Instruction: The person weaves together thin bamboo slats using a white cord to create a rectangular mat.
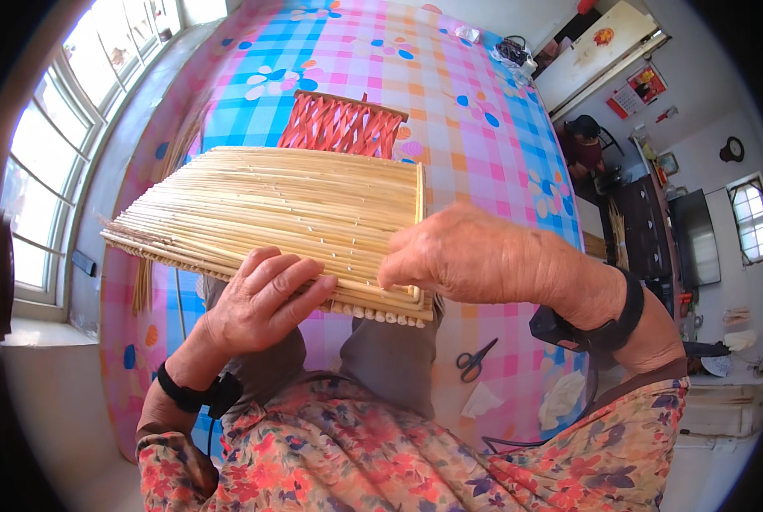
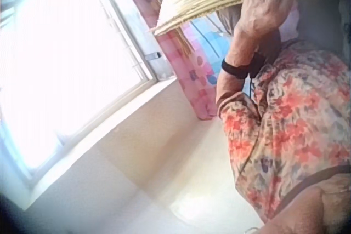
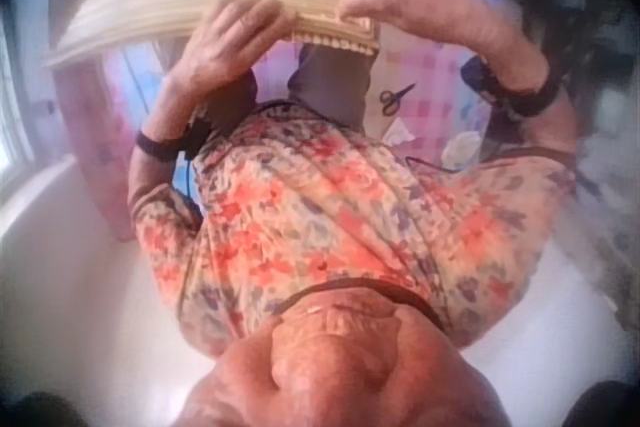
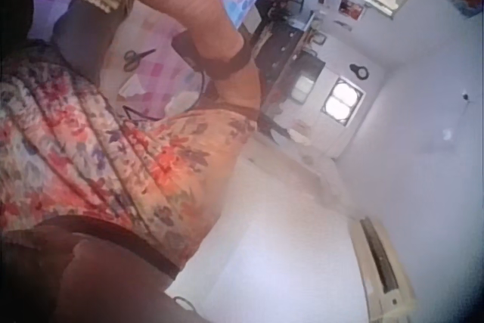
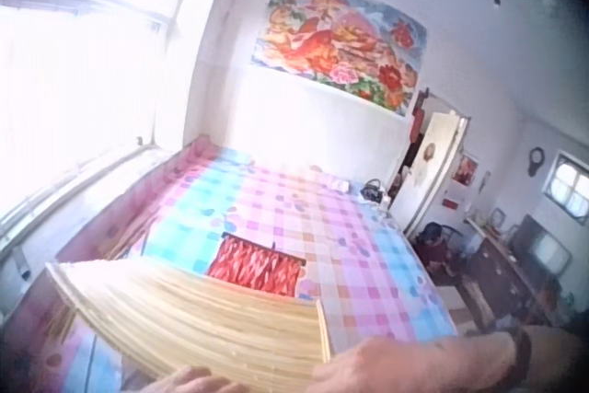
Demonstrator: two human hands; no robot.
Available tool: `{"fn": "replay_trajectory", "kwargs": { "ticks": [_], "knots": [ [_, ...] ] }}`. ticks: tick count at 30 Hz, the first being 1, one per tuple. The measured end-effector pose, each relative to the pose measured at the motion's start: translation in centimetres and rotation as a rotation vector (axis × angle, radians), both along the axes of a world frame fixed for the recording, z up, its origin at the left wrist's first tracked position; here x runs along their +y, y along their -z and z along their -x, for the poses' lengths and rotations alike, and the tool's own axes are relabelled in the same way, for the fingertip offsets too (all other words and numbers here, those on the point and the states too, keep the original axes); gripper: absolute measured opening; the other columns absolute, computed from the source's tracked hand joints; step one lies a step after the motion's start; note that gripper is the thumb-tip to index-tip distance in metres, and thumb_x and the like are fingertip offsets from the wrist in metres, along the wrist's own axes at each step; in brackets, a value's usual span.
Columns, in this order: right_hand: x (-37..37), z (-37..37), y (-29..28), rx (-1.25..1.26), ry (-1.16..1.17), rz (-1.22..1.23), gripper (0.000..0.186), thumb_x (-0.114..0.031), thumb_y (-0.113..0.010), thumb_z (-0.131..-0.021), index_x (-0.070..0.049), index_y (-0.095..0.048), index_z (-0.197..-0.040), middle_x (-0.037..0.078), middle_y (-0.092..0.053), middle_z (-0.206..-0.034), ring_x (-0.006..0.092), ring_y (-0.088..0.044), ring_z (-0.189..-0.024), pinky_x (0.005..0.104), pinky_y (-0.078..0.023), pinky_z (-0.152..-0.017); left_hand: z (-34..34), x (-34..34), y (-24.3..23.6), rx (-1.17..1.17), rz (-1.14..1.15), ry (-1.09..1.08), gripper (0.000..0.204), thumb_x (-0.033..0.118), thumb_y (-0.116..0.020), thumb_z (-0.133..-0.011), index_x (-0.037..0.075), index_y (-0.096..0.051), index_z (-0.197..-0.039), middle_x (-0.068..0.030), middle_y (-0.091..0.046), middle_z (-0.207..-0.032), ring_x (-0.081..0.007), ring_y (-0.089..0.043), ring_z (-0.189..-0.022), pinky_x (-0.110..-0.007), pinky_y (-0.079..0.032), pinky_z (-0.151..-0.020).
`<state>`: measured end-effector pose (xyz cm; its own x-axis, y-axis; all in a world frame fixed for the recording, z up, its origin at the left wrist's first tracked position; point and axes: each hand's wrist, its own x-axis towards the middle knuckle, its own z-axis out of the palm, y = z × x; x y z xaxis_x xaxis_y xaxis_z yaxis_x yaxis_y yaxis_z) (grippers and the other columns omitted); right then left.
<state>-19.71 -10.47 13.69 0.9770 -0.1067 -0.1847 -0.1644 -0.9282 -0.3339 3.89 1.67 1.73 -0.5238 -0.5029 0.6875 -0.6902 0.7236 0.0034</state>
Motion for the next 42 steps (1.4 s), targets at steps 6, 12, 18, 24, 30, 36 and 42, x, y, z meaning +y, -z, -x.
{"fn": "replay_trajectory", "kwargs": {
  "ticks": [6,12,18,24,30,36,42],
  "knots": [
    [-0.3,-0.2,0.7,0.110,0.025,-0.094,0.017,-0.010,-0.060,-0.087,-0.012,-0.068,-0.101,0.008,-0.067,-0.091,0.0305,-0.066,-0.088,0.0405,-0.052,-0.072,-0.1,-0.1,0.7,0.005,0.026,0.013,0.041,0.010,-0.070,-0.074,0.002,-0.066,-0.114,-0.0094,-0.061,-0.110,-0.0233,-0.060,-0.097,-0.038,-0.050,-0.080],
    [-0.5,0.0,1.1,0.141,0.036,-0.185,0.019,-0.012,-0.061,-0.090,-0.012,-0.068,-0.108,0.009,-0.068,-0.094,0.0304,-0.066,-0.088,0.0391,-0.053,-0.072,-0.3,-0.1,1.2,0.005,0.024,0.039,0.038,0.011,-0.069,-0.074,0.004,-0.067,-0.111,-0.0085,-0.061,-0.108,-0.0215,-0.059,-0.095,-0.036,-0.050,-0.079],
    [0.1,0.1,1.5,0.093,0.068,-0.205,0.019,-0.013,-0.060,-0.092,-0.011,-0.066,-0.109,0.009,-0.068,-0.095,0.0308,-0.065,-0.088,0.0389,-0.053,-0.072,-0.2,-0.1,1.5,0.017,0.022,0.032,0.037,0.011,-0.068,-0.075,0.005,-0.067,-0.111,-0.0079,-0.061,-0.108,-0.0214,-0.059,-0.095,-0.037,-0.050,-0.078],
    [-0.1,0.6,2.1,-0.059,0.047,-0.080,0.014,-0.010,-0.059,-0.087,-0.009,-0.063,-0.100,0.008,-0.063,-0.087,0.0293,-0.064,-0.085,0.0388,-0.052,-0.070,-0.1,-0.2,1.6,0.063,0.042,-0.004,0.038,0.011,-0.070,-0.074,0.004,-0.068,-0.111,-0.0082,-0.062,-0.107,-0.0223,-0.060,-0.093,-0.038,-0.050,-0.079],
    [-0.2,-0.3,1.7,-0.037,-0.083,0.024,0.007,-0.007,-0.058,-0.081,-0.009,-0.058,-0.088,0.006,-0.057,-0.079,0.0264,-0.062,-0.080,0.0369,-0.051,-0.063,-0.2,-0.1,1.7,0.049,0.034,0.011,0.038,0.011,-0.070,-0.073,0.005,-0.068,-0.110,-0.0080,-0.062,-0.106,-0.0222,-0.059,-0.093,-0.038,-0.050,-0.078],
    [1.0,0.1,3.2,-0.061,-0.060,-0.034,0.008,-0.005,-0.056,-0.080,-0.009,-0.055,-0.087,0.006,-0.056,-0.080,0.0263,-0.062,-0.078,0.0360,-0.052,-0.062,-0.4,0.2,2.0,0.041,0.024,0.032,0.037,0.011,-0.069,-0.072,0.005,-0.068,-0.109,-0.0073,-0.062,-0.106,-0.0218,-0.058,-0.091,-0.038,-0.049,-0.077],
    [1.1,0.7,4.0,-0.159,-0.066,0.022,0.021,-0.007,-0.061,-0.079,-0.007,-0.062,-0.100,0.005,-0.053,-0.077,0.0227,-0.060,-0.071,0.0333,-0.050,-0.056,-0.2,0.0,1.7,0.003,0.042,0.044,0.036,0.013,-0.067,-0.074,0.003,-0.068,-0.108,-0.0078,-0.060,-0.105,-0.0207,-0.057,-0.092,-0.037,-0.049,-0.075]
  ]
}}
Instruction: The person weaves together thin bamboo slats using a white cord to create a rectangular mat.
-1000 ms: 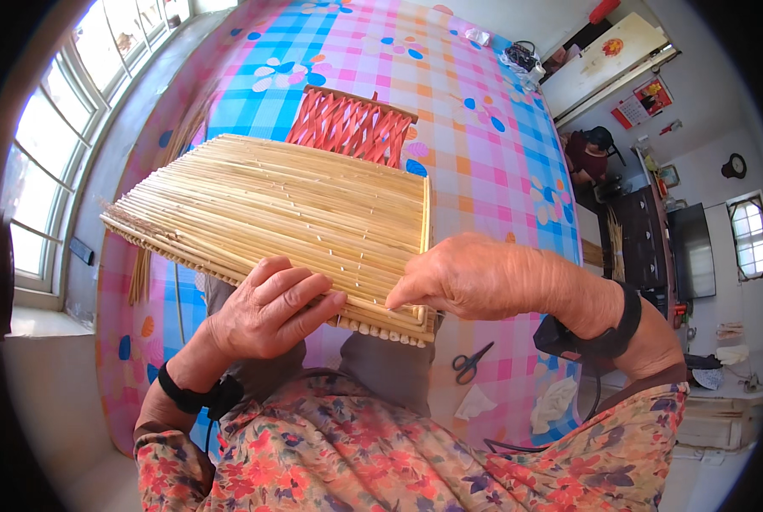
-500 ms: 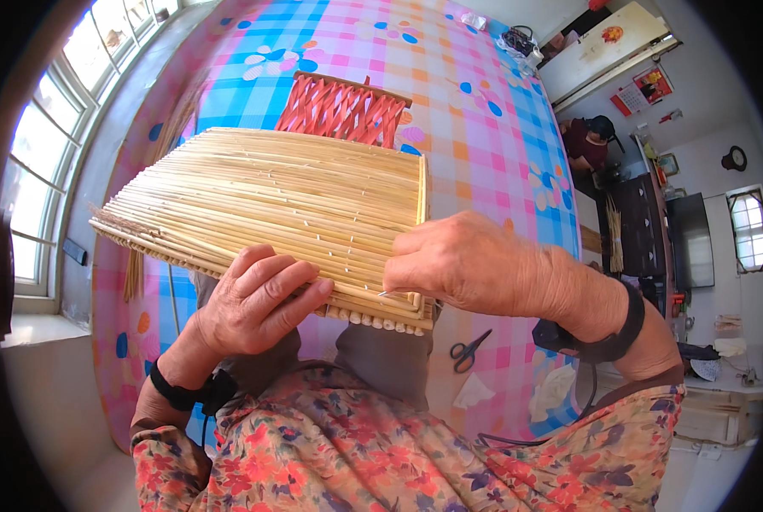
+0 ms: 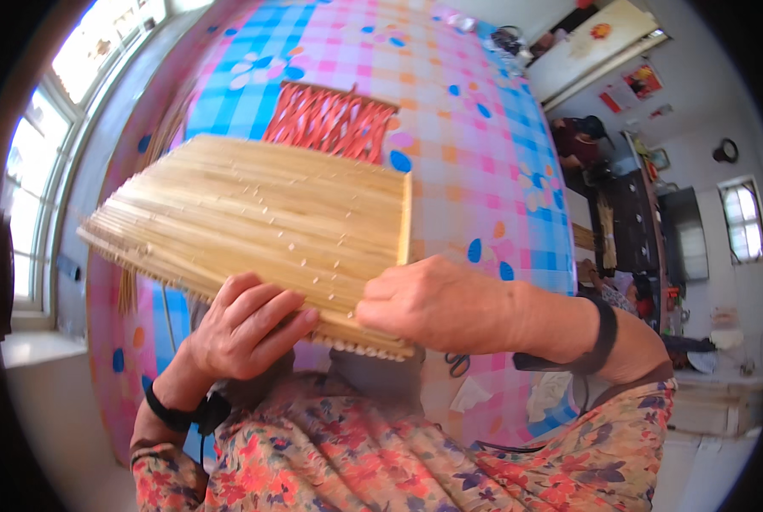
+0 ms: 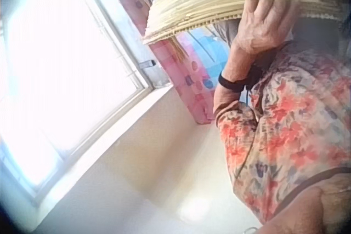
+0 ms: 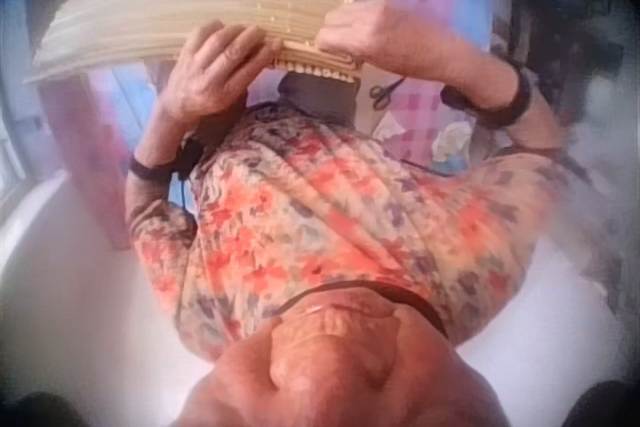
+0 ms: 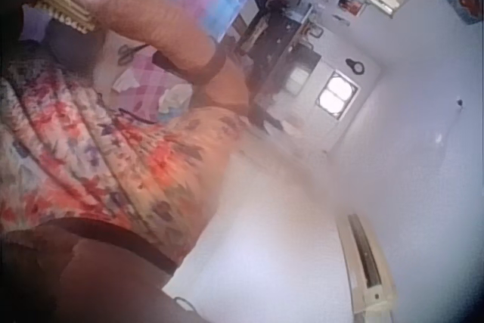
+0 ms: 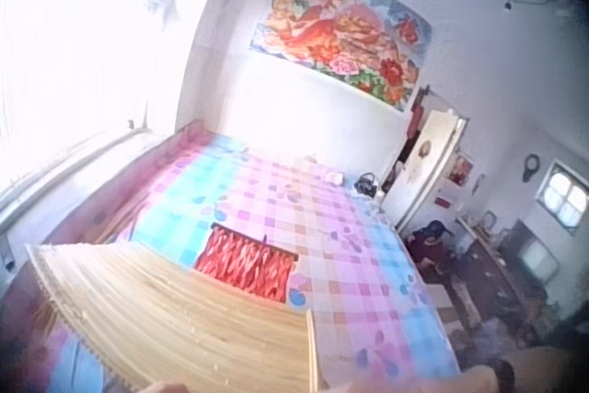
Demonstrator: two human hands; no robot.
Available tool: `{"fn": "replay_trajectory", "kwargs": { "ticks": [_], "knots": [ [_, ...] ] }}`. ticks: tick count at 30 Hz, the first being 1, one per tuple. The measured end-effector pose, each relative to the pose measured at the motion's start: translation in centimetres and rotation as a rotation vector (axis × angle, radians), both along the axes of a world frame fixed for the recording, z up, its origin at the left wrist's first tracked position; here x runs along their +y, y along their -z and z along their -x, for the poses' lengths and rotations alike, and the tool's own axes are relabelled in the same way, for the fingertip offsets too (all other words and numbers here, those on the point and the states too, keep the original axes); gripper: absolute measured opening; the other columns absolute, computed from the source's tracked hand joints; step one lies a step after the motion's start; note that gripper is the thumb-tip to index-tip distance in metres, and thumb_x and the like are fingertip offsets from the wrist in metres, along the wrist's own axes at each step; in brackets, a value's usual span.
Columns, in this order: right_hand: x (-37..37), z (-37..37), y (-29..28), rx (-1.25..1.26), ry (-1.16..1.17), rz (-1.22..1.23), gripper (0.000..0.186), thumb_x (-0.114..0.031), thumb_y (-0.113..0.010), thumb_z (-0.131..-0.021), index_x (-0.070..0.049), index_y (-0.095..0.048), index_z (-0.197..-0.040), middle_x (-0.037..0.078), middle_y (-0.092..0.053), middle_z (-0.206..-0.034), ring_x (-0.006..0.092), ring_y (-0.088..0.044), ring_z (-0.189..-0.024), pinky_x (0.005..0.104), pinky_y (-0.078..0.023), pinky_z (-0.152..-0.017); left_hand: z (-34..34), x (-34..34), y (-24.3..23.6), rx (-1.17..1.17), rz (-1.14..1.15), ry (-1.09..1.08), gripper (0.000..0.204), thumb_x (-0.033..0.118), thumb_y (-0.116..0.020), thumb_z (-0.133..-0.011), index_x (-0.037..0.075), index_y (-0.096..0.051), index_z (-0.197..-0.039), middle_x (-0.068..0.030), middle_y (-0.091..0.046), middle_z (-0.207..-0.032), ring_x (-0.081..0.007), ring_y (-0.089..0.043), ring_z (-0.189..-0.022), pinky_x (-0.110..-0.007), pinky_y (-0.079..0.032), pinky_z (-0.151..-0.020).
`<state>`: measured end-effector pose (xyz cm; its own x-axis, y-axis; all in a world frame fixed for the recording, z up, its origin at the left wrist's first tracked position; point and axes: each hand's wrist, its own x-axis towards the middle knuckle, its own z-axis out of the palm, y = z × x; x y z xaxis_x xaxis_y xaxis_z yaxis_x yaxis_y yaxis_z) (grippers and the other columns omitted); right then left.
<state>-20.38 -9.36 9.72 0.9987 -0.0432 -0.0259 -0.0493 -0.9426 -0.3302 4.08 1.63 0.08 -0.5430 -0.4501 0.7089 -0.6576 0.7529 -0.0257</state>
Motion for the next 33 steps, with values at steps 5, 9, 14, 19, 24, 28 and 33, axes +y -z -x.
{"fn": "replay_trajectory", "kwargs": {
  "ticks": [5,9,14,19,24,28,33],
  "knots": [
    [-0.4,-0.1,-1.4,0.034,-0.015,0.230,0.004,-0.008,-0.057,-0.080,-0.007,-0.055,-0.084,0.008,-0.054,-0.079,0.0247,-0.063,-0.078,0.0351,-0.055,-0.062,-0.2,-0.2,-0.2,-0.033,-0.006,-0.001,0.031,0.014,-0.070,-0.078,0.005,-0.069,-0.107,-0.0069,-0.062,-0.103,-0.0197,-0.058,-0.092,-0.035,-0.050,-0.075],
    [-0.5,0.4,-2.4,0.062,-0.029,0.295,0.005,-0.008,-0.057,-0.079,-0.010,-0.056,-0.084,0.005,-0.054,-0.076,0.0235,-0.065,-0.074,0.0347,-0.055,-0.057,-0.1,-0.6,-0.2,-0.037,0.011,-0.017,0.030,0.013,-0.071,-0.078,0.005,-0.069,-0.107,-0.0059,-0.062,-0.103,-0.0188,-0.059,-0.093,-0.035,-0.050,-0.075],
    [-1.1,0.8,-2.5,0.132,0.018,0.314,0.014,-0.009,-0.060,-0.079,-0.014,-0.061,-0.091,0.003,-0.053,-0.072,0.0211,-0.064,-0.069,0.0333,-0.051,-0.052,-0.1,-0.6,-0.4,-0.047,0.001,-0.032,0.030,0.014,-0.070,-0.079,0.005,-0.069,-0.108,-0.0065,-0.062,-0.104,-0.0190,-0.060,-0.092,-0.035,-0.050,-0.075],
    [-0.8,1.1,-2.1,0.096,0.058,0.217,0.022,-0.009,-0.061,-0.080,-0.016,-0.066,-0.100,0.002,-0.052,-0.070,0.0200,-0.061,-0.063,0.0321,-0.048,-0.049,0.3,-0.9,0.0,-0.018,-0.021,-0.040,0.031,0.013,-0.070,-0.078,0.005,-0.069,-0.108,-0.0079,-0.061,-0.104,-0.0198,-0.060,-0.091,-0.035,-0.050,-0.074],
    [0.1,1.4,-1.4,0.154,0.121,0.209,0.028,-0.006,-0.061,-0.079,-0.013,-0.066,-0.106,0.003,-0.051,-0.071,0.0204,-0.060,-0.065,0.0323,-0.049,-0.051,0.6,-0.9,1.5,0.031,0.047,-0.031,0.034,0.014,-0.069,-0.073,0.006,-0.069,-0.106,-0.0078,-0.061,-0.102,-0.0204,-0.060,-0.091,-0.034,-0.050,-0.071],
    [0.2,1.2,-1.3,0.160,0.093,0.217,0.029,-0.005,-0.062,-0.078,-0.012,-0.066,-0.106,0.004,-0.050,-0.071,0.0204,-0.059,-0.066,0.0323,-0.048,-0.051,0.5,-0.7,1.8,0.032,0.065,-0.034,0.034,0.015,-0.067,-0.072,0.006,-0.070,-0.105,-0.0071,-0.060,-0.102,-0.0198,-0.059,-0.090,-0.033,-0.049,-0.070],
    [0.1,0.5,-1.7,0.179,0.062,0.241,0.016,-0.010,-0.059,-0.077,-0.011,-0.060,-0.094,0.006,-0.054,-0.072,0.0251,-0.064,-0.067,0.0363,-0.052,-0.052,0.6,-0.6,2.0,0.053,0.064,-0.047,0.034,0.014,-0.067,-0.073,0.006,-0.069,-0.106,-0.0063,-0.060,-0.102,-0.0197,-0.058,-0.089,-0.033,-0.050,-0.070]
  ]
}}
